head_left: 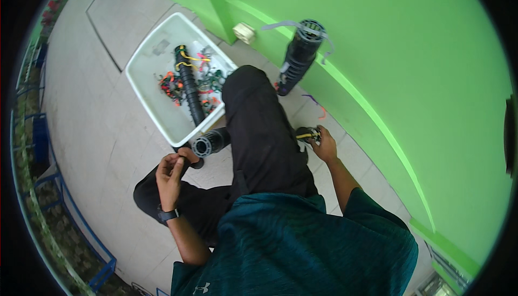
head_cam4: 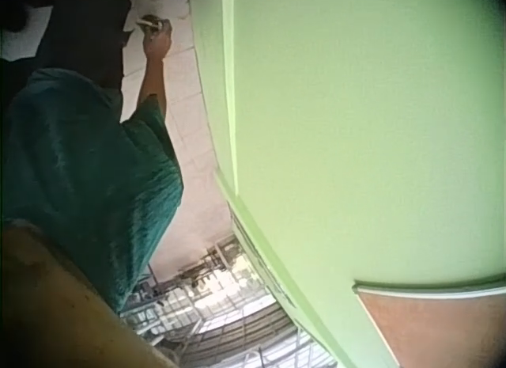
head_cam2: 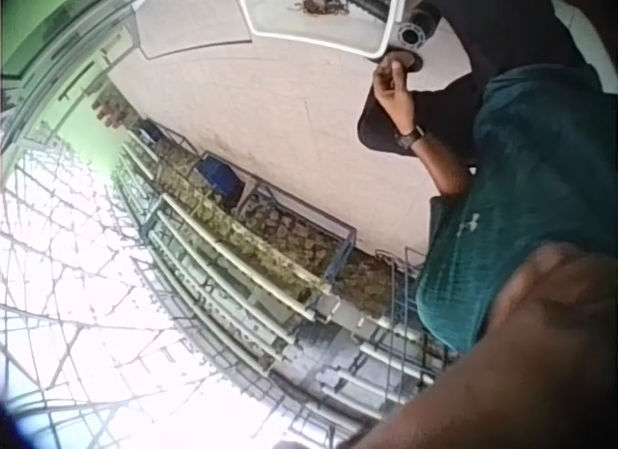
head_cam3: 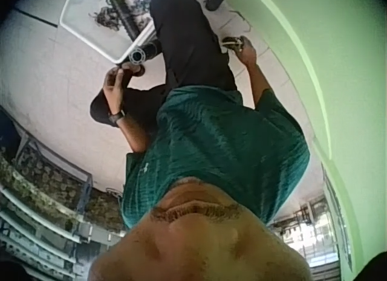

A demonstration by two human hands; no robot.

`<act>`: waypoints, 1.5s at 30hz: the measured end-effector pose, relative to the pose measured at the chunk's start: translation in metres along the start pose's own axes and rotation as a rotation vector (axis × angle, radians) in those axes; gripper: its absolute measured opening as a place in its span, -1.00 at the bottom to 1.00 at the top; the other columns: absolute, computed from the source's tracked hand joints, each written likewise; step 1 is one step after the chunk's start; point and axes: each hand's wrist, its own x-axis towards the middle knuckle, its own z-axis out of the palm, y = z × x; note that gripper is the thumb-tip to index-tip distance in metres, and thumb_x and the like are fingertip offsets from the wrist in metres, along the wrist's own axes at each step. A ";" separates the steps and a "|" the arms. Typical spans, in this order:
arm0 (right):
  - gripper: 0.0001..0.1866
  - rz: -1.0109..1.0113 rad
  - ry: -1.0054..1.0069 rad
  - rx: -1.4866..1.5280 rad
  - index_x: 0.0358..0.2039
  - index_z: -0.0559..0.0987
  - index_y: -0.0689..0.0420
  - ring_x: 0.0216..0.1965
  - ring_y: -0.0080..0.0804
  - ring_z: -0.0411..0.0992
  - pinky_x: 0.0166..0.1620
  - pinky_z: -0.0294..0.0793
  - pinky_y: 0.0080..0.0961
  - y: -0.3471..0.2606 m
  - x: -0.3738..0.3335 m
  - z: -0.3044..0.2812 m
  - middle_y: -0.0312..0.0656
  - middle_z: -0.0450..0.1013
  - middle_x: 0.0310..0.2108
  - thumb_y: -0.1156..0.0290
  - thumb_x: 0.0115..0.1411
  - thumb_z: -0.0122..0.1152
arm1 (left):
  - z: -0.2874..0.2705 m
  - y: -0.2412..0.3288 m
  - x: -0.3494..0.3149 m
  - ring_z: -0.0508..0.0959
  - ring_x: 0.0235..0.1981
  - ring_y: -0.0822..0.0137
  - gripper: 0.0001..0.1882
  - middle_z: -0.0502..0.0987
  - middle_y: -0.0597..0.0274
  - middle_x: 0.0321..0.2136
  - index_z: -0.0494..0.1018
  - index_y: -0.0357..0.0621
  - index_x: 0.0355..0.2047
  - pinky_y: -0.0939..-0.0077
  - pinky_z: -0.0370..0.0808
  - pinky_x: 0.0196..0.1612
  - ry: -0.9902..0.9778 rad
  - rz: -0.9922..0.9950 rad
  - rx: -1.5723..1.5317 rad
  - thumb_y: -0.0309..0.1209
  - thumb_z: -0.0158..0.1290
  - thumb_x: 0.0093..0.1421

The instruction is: Assembling plastic irrigation nozzle components by adding seals and rings.

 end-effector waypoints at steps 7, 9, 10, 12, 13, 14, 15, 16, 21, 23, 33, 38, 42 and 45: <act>-0.31 0.168 -0.192 -0.101 0.16 0.33 0.14 -0.04 0.05 0.49 -0.03 0.52 -0.14 0.020 -0.001 0.040 0.09 0.42 0.02 0.28 0.04 0.42 | 0.003 -0.017 0.017 0.54 -0.30 0.52 -0.80 0.55 0.30 -0.32 0.49 -0.28 -0.16 0.63 0.49 -0.19 0.025 0.001 -0.057 -0.41 0.15 0.28; -0.29 0.228 -0.285 -0.212 0.18 0.31 0.12 -0.05 0.02 0.50 -0.04 0.53 -0.16 0.013 0.008 0.044 0.09 0.41 0.04 0.30 0.04 0.41 | -0.001 -0.037 0.029 0.52 -0.37 0.53 -0.76 0.55 0.34 -0.35 0.49 -0.27 -0.17 0.68 0.45 -0.24 0.063 -0.103 -0.124 -0.31 0.10 0.33; -0.35 0.086 -0.160 -0.435 0.15 0.36 0.12 -0.09 0.00 0.52 -0.07 0.54 -0.16 0.011 0.009 0.045 0.07 0.45 -0.01 0.34 0.05 0.40 | 0.005 -0.044 0.036 0.51 -0.40 0.53 -0.74 0.55 0.35 -0.37 0.49 -0.26 -0.17 0.70 0.44 -0.26 0.086 -0.186 -0.172 -0.28 0.07 0.35; -0.40 -0.097 -0.035 -0.652 0.11 0.41 0.12 -0.12 -0.03 0.53 -0.10 0.54 -0.17 -0.018 0.030 0.037 0.05 0.49 -0.05 0.37 0.05 0.39 | 0.007 -0.066 0.051 0.52 -0.28 0.45 -0.60 0.54 0.28 -0.27 0.47 -0.23 -0.09 0.55 0.47 -0.17 0.010 -0.335 -0.252 -0.11 0.05 0.35; -0.51 -0.048 -0.043 -0.282 0.04 0.47 0.15 -0.18 -0.14 0.54 -0.13 0.53 -0.25 -0.054 0.046 0.012 -0.02 0.53 -0.13 0.41 0.08 0.36 | 0.020 -0.067 0.054 0.49 -0.07 0.35 -0.41 0.51 0.19 -0.10 0.40 -0.19 0.07 0.30 0.47 -0.05 0.028 -0.420 -0.149 0.07 0.03 0.30; -0.62 0.011 -0.055 0.083 -0.03 0.53 0.19 -0.24 -0.24 0.55 -0.16 0.53 -0.33 -0.094 0.061 -0.016 -0.08 0.57 -0.22 0.45 0.12 0.33 | 0.031 -0.064 0.056 0.40 0.10 0.28 -0.26 0.44 0.14 0.05 0.32 -0.13 0.20 0.14 0.43 0.02 0.006 -0.452 -0.159 0.21 -0.01 0.25; -0.72 -0.017 0.052 0.254 -0.10 0.56 0.22 -0.28 -0.36 0.52 -0.17 0.50 -0.42 -0.137 0.072 -0.039 -0.16 0.56 -0.29 0.47 0.15 0.29 | 0.039 -0.065 0.059 0.40 0.11 0.27 -0.23 0.43 0.14 0.08 0.29 -0.13 0.23 0.17 0.43 0.03 -0.066 -0.457 -0.206 0.21 -0.01 0.25; -0.81 -0.042 0.157 0.426 -0.17 0.59 0.25 -0.33 -0.48 0.50 -0.19 0.47 -0.52 -0.185 0.081 -0.060 -0.23 0.56 -0.36 0.50 0.19 0.25 | 0.044 -0.066 0.062 0.40 0.12 0.27 -0.21 0.42 0.14 0.11 0.26 -0.14 0.26 0.19 0.43 0.03 -0.139 -0.463 -0.253 0.21 -0.01 0.26; -0.87 -0.448 0.131 0.577 -0.22 0.60 0.28 -0.35 -0.58 0.45 -0.21 0.43 -0.61 -0.364 0.140 -0.072 -0.25 0.55 -0.38 0.55 0.22 0.21 | 0.050 -0.066 0.063 0.42 0.12 0.24 -0.17 0.41 0.09 0.12 0.25 -0.18 0.26 0.22 0.43 0.05 -0.323 -0.424 -0.297 0.22 0.02 0.23; -0.87 -0.517 -0.181 0.491 -0.25 0.61 0.23 -0.35 -0.52 0.48 -0.22 0.45 -0.55 -0.416 0.179 -0.020 -0.20 0.57 -0.38 0.47 0.21 0.21 | 0.047 -0.086 0.063 0.44 0.13 0.13 -0.12 0.43 -0.08 0.11 0.32 -0.35 0.18 0.23 0.41 0.12 -0.282 -0.129 -0.109 0.17 0.18 0.13; -0.61 -0.645 -0.908 -0.638 -0.04 0.59 0.02 -0.07 0.04 0.51 0.06 0.46 -0.13 -0.268 0.267 0.329 0.01 0.56 -0.13 0.31 0.07 0.25 | 0.033 -0.070 0.064 0.42 0.09 0.09 -0.09 0.39 -0.10 0.02 0.34 -0.43 0.13 0.29 0.43 0.10 -0.319 -0.100 0.010 0.03 0.37 -0.03; -0.76 -0.466 -0.774 -0.542 -0.34 0.66 0.22 -0.18 0.06 0.56 -0.02 0.53 -0.14 -0.297 0.242 0.313 0.11 0.58 -0.31 0.34 0.16 0.12 | 0.022 -0.074 0.057 0.36 0.16 0.02 0.06 0.30 -0.16 0.08 0.24 -0.45 0.21 0.28 0.35 0.20 -0.360 -0.180 0.046 0.11 0.37 -0.08; -0.83 -0.463 -0.452 -0.157 -0.44 0.66 0.16 -0.38 -0.10 0.59 -0.23 0.56 -0.27 -0.346 0.253 0.236 -0.03 0.60 -0.43 0.34 0.14 0.23 | 0.032 -0.083 0.062 0.38 0.08 -0.02 0.17 0.29 -0.16 -0.01 0.20 -0.47 0.23 0.26 0.33 0.21 -0.393 -0.220 0.023 0.21 0.35 -0.15; -0.89 -0.438 -0.317 0.104 -0.33 0.64 0.17 -0.45 -0.37 0.58 -0.34 0.52 -0.43 -0.359 0.271 0.190 -0.13 0.61 -0.47 0.46 0.15 0.20 | 0.037 -0.077 0.069 0.30 0.17 -0.13 0.27 0.27 -0.32 0.03 0.19 -0.54 0.22 0.23 0.26 0.26 -0.418 -0.256 -0.054 0.33 0.30 -0.21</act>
